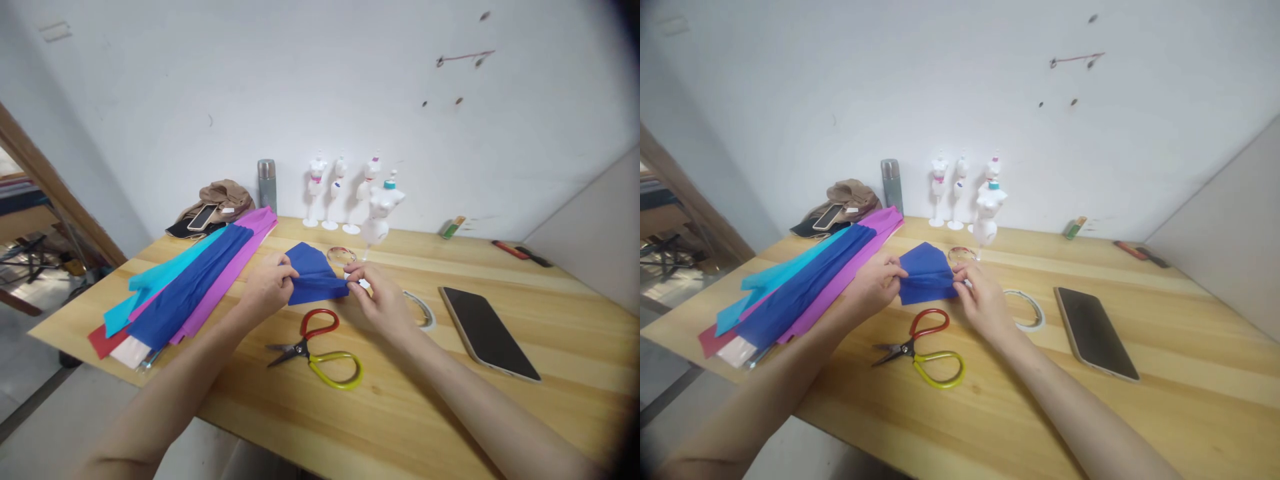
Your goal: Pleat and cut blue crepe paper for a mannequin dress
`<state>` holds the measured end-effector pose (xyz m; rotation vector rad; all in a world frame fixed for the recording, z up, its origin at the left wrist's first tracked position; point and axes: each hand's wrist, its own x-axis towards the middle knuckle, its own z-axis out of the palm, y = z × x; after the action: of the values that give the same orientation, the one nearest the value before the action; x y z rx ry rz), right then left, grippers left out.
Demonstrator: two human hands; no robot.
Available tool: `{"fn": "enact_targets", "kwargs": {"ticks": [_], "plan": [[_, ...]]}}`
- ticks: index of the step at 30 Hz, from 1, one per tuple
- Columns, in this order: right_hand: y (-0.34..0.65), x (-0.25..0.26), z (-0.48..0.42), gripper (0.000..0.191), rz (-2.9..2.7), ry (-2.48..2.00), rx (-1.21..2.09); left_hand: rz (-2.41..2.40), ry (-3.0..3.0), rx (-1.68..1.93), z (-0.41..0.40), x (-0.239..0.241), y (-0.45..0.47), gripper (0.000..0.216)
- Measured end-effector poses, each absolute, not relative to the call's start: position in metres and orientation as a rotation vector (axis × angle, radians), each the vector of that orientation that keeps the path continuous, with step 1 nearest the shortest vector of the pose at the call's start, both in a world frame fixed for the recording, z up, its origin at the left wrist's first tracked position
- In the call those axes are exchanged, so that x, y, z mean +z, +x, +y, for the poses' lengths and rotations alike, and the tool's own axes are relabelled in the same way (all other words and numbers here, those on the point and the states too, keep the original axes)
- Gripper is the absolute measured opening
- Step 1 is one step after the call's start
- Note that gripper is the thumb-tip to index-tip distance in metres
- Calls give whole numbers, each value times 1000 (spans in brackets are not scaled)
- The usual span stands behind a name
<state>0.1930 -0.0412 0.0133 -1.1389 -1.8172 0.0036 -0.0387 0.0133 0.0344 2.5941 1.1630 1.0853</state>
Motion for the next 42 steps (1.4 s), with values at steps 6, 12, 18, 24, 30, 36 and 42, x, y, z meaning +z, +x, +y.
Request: {"fn": "enact_targets", "kwargs": {"ticks": [6, 12, 18, 24, 30, 36, 42], "plan": [[194, 13, -40, 10, -1821, -1115, -14, 1146, 2587, 1025, 14, 28, -37, 28], [194, 11, -41, 11, -1814, -1114, -21, 1127, 2622, 1140, 6, 25, -31, 21], [196, 12, -39, 10, -1813, -1099, -34, 1088, 2502, 1138, 6, 26, -28, 17], [196, 13, -40, 10, -1816, -1086, -28, 1021, 2446, 1105, 16, 23, -32, 6], [196, 12, -39, 9, -1791, -1090, 32, 945, 2472, 1021, 15, 27, -32, 14], [195, 16, -40, 9, -1751, -1131, 201, 924, 2335, 975, 16, 29, -33, 5], [197, 16, -41, 6, -1728, -1165, 244, 895, 2430, 1069, 21, 26, -36, 9]]}}
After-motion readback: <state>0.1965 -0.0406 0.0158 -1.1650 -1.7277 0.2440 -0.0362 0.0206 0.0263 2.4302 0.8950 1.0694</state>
